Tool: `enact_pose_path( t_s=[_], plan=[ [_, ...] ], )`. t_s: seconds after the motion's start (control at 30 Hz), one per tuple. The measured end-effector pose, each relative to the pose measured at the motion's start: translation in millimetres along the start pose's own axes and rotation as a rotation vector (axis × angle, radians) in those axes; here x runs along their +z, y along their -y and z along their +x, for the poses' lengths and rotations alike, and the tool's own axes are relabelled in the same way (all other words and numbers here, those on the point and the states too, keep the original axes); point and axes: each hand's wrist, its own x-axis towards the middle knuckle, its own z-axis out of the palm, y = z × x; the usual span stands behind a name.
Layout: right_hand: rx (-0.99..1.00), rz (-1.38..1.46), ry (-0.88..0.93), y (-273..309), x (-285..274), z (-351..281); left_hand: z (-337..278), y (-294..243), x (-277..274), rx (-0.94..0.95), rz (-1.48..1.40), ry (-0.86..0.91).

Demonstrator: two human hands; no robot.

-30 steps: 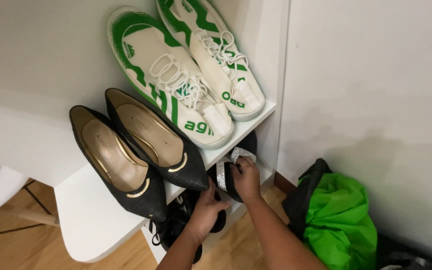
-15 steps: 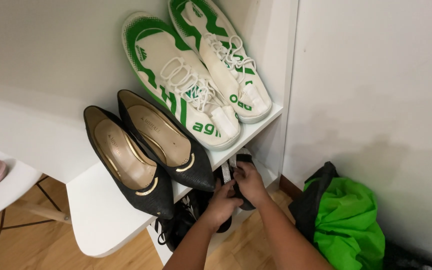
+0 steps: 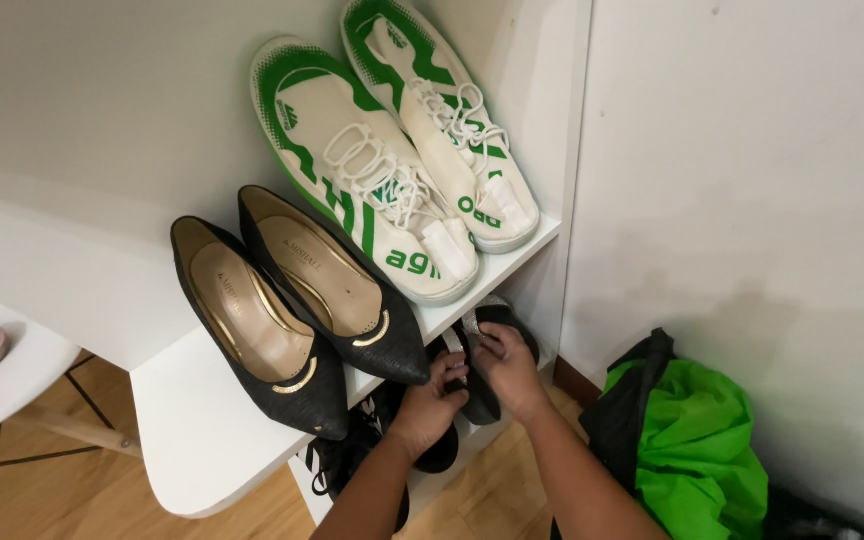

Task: The person organizes footwear by placing a pair of beige sneakers and a pair of black sandals onto a white shoe rack. They then place a pair of pink slippers on the same rack. Finally, the person moves a white chair under a desk and touches a black speaker on the desk.

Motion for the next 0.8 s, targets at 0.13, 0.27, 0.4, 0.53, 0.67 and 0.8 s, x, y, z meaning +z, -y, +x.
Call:
enact_pose_path(
  t_s=[0.13,0.27,0.4,0.53,0.67,0.8],
  plan=[
    [0.118,0.033,-0.007,15.4,3.6,-4.8,-1.2,-4.6,-13.2,0.063,0.098,-0.003],
    [0.198,0.230,-0.005,-5.4,0.6,2.4,15.4,13.2,-25.3,0.130,0.281,-0.050],
    [0.133,0.359,0.054,-41.3,-2.3,16.3,1.1,-24.2,-15.8,-0.189,0.804,-0.068],
    [0.215,0.225,0.090,-24.5,12.8,5.4,-8.2,-40.5,-8.9,-0.204,0.736,-0.103],
    [0.151,0.132,0.168,-8.9,20.2,-5.6,-6.6,-39.8,-5.6,-0.161,0.759,-0.078],
    [0.007,-0.239,0.186,14.5,23.0,-19.6,-9.8,-38.3,1.9,-0.090,0.748,-0.052]
  ],
)
